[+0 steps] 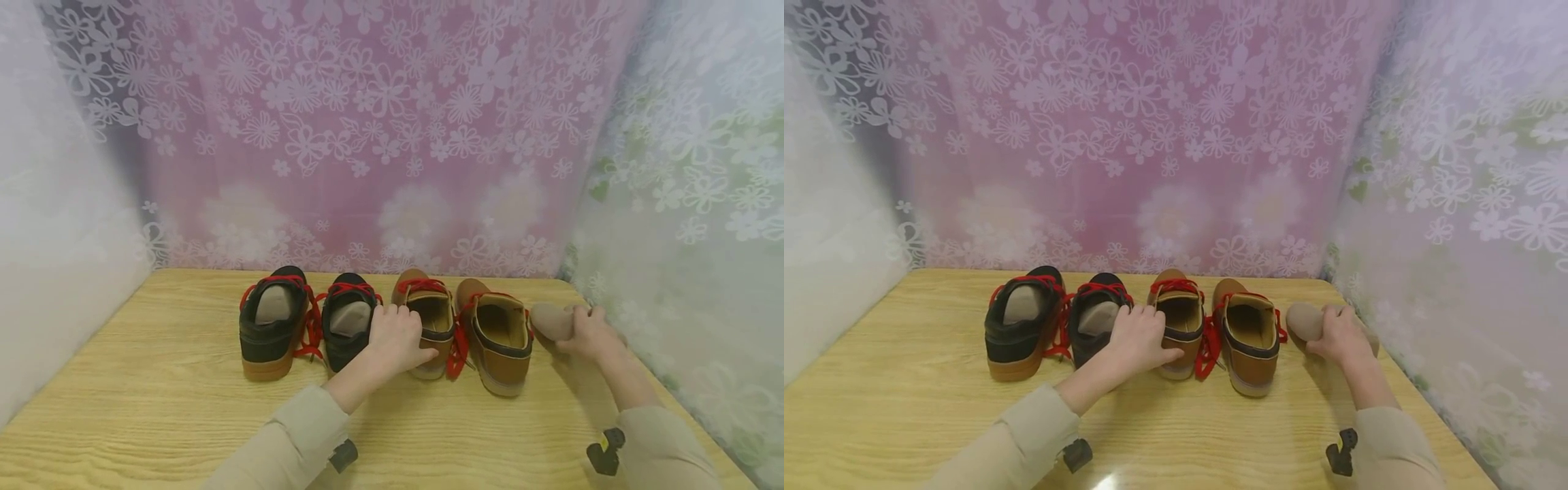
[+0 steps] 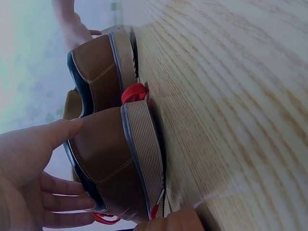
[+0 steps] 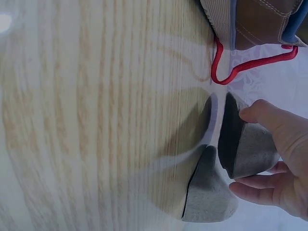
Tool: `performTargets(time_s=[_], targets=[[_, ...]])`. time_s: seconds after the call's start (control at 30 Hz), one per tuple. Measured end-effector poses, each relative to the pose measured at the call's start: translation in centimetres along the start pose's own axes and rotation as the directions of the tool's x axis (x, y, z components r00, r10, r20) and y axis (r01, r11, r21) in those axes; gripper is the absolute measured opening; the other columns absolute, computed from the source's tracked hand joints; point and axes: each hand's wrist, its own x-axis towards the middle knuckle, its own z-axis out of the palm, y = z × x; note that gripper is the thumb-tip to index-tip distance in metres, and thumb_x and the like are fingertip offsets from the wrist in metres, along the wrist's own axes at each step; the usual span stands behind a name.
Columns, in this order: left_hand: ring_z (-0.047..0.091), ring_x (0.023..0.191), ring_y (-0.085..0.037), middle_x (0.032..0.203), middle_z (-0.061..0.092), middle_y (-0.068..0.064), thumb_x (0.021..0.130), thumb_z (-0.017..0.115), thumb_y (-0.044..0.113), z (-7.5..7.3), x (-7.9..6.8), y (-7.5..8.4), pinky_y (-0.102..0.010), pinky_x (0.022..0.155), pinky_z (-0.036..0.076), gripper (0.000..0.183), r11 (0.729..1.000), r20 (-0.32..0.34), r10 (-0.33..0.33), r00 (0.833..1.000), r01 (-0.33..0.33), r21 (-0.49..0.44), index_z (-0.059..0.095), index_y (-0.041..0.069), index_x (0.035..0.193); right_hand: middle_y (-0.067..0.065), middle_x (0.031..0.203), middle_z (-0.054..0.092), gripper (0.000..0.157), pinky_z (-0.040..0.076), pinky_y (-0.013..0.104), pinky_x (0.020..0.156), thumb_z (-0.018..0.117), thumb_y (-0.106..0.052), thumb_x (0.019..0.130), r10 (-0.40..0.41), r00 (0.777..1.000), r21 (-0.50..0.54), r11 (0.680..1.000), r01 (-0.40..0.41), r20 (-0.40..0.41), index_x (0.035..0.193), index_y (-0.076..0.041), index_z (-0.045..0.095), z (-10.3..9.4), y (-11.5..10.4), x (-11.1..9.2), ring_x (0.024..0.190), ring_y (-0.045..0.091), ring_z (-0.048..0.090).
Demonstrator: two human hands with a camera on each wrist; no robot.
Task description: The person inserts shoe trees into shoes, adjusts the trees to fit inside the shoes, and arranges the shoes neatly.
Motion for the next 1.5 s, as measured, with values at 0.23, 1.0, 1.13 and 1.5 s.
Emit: performTargets(time_s=[0.23,1.0,1.13,1.5], targets=[[0.053,0.085,-0.023,0.083,0.055,-0.003,0.074,0.060,0.068,0.2,0.0,-0.1,-0.038,0.077,0.039,0.059,1.000,0.009,-0.002,1.000,0.002,0.000,0.062,0.012,0.091,0.045,0.108,0.025,0.074,0.044,0.059,0.062,0.070,-0.016,0.074,-0.069,0.995,0.007,0.998,0.070,-0.070,0.122,0.020,0.027,-0.3,-0.5,-0.3,0.077,0.058,0.049],[0.054,0.090,-0.024,0.088,0.058,-0.002,0.078,0.060,0.063,0.4,0.0,-0.6,-0.042,0.081,0.039,0.052,0.997,-0.039,-0.018,0.999,0.015,-0.071,0.064,0.012,0.091,0.042,0.111,0.041,0.073,0.040,0.061,0.071,0.065,-0.029,0.078,-0.135,0.981,-0.134,0.984,0.117,-0.139,0.126,0.018,0.035,-4.4,-3.7,-1.3,0.094,0.053,0.046],[0.054,0.089,-0.024,0.089,0.058,-0.003,0.077,0.062,0.062,0.6,-0.1,-0.6,-0.041,0.079,0.040,0.052,0.996,-0.047,-0.015,0.999,0.011,-0.083,0.063,0.012,0.091,0.043,0.112,0.042,0.072,0.040,0.062,0.073,0.064,-0.029,0.079,-0.148,0.980,-0.139,0.982,0.129,-0.134,0.126,0.018,0.037,-5.2,-4.0,-1.3,0.096,0.055,0.045],[0.053,0.089,-0.024,0.090,0.057,-0.004,0.074,0.065,0.061,0.6,-0.3,-0.5,-0.040,0.079,0.038,0.054,0.999,-0.058,0.012,0.998,-0.015,-0.050,0.060,0.011,0.092,0.041,0.102,0.049,0.064,0.042,0.058,0.069,0.069,-0.023,0.074,-0.239,0.933,-0.146,0.968,0.206,-0.268,0.117,0.018,0.045,-6.9,-4.6,-1.8,0.088,0.054,0.050]])
